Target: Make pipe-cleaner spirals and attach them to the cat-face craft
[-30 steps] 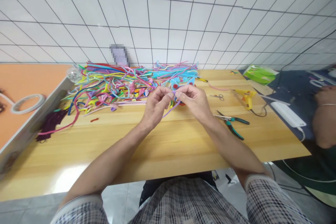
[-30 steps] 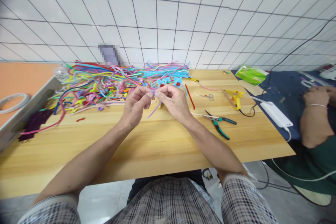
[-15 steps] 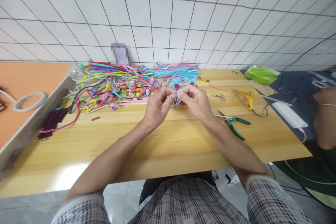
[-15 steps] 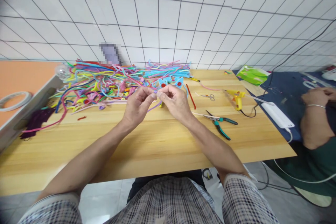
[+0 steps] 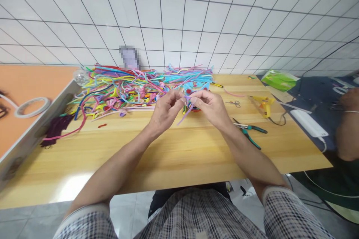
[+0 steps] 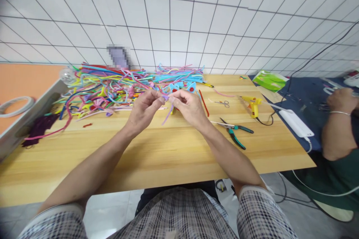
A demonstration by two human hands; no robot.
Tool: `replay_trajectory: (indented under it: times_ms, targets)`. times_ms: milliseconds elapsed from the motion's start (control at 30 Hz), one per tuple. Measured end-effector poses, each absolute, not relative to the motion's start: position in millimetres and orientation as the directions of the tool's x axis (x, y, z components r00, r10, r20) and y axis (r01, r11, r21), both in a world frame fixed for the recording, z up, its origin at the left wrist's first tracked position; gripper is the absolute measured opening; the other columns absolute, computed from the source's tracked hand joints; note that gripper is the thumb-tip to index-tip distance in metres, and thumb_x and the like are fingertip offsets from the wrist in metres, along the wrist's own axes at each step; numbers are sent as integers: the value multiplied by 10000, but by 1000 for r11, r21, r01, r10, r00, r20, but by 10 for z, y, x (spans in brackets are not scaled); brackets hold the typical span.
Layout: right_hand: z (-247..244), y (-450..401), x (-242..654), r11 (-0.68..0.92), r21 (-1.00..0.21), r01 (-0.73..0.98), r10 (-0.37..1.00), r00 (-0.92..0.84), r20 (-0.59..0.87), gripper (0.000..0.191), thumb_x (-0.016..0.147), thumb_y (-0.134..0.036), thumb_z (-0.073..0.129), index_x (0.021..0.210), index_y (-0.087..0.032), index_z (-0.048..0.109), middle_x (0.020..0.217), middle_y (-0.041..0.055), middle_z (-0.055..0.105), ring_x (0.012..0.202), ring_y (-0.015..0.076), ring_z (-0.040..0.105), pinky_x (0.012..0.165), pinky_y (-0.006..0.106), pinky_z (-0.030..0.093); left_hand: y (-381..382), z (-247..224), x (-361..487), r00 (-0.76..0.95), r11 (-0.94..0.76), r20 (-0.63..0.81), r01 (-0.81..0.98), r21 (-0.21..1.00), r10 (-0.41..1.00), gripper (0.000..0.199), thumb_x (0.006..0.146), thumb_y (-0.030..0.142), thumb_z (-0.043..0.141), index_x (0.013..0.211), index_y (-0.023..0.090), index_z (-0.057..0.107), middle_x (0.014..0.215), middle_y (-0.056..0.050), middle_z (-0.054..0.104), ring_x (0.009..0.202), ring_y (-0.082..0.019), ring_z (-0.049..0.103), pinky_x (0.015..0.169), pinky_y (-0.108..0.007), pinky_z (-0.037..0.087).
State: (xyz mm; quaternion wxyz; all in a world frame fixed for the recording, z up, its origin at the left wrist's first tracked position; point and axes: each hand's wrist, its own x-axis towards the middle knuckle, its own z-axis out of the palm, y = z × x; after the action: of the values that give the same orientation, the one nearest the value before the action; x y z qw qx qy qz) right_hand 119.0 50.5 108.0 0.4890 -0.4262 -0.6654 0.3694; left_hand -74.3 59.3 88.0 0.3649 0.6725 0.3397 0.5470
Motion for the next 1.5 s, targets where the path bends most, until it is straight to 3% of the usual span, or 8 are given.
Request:
replay_trajectory:
  times_ms: [233,467,700,767,867,1033,1167,1500]
  targets:
    - [979,493,1073,388,-901,193,921,-59,384,330,886,-544,824,814,-230,751,828,18,726,761,173,646,733,324,524,528,843,-604,85,-421,438,-163,892,895,362,943,536,808,844,217,665,731,21,623,599,-113,470,600,-275,427]
    - [932,454,1034,484,-830,278,867,-22,498,171,946,-315,712,793,-240,706,790,6,683,738,166,619,704,317,505,487,723,-533,48,-415,427,-160,896,903,428,944,623,791,888,213,680,747,15,642,608,-113,499,592,-266,433]
    - [968,456,1100,661,-451,600,636,-129,761,181,931,-160,640,776,-250,666,788,15,716,777,187,675,757,336,528,580,769,-656,160,-586,570,76,807,806,413,1023,605,705,916,206,701,727,18,655,582,-113,511,571,-264,397]
    - [973,457,1120,668,-416,617,625,-162,764,169,959,-184,652,810,-252,697,824,28,760,825,202,712,800,352,548,593,780,-677,169,-627,606,130,768,777,409,1040,591,687,904,205,684,735,21,658,574,-107,503,566,-261,390]
    - [982,450,1131,619,-560,551,723,-121,680,128,990,-263,697,877,-252,756,864,25,798,823,194,728,805,344,569,590,781,-687,152,-677,660,191,711,736,363,1075,523,655,902,204,672,743,22,655,579,-103,497,571,-260,385]
    - [968,463,1090,422,-887,187,906,-51,420,250,933,-482,814,915,-235,777,838,9,795,754,167,722,731,306,589,583,744,-671,76,-677,676,176,714,733,298,1078,448,662,915,200,682,732,27,625,599,-102,484,585,-253,387]
    - [954,470,1043,353,-936,15,935,-55,351,360,870,-568,867,900,-229,750,829,6,782,765,164,730,761,312,615,582,737,-641,42,-591,590,52,805,807,375,1049,534,694,885,198,668,746,15,645,617,-108,500,592,-252,412]
    - [899,482,1007,329,-939,-96,941,-41,335,355,834,-537,909,854,-231,729,748,-25,722,682,134,671,676,282,563,528,751,-565,65,-519,536,-180,836,842,397,993,584,770,884,210,691,694,22,626,625,-118,590,613,-252,501]
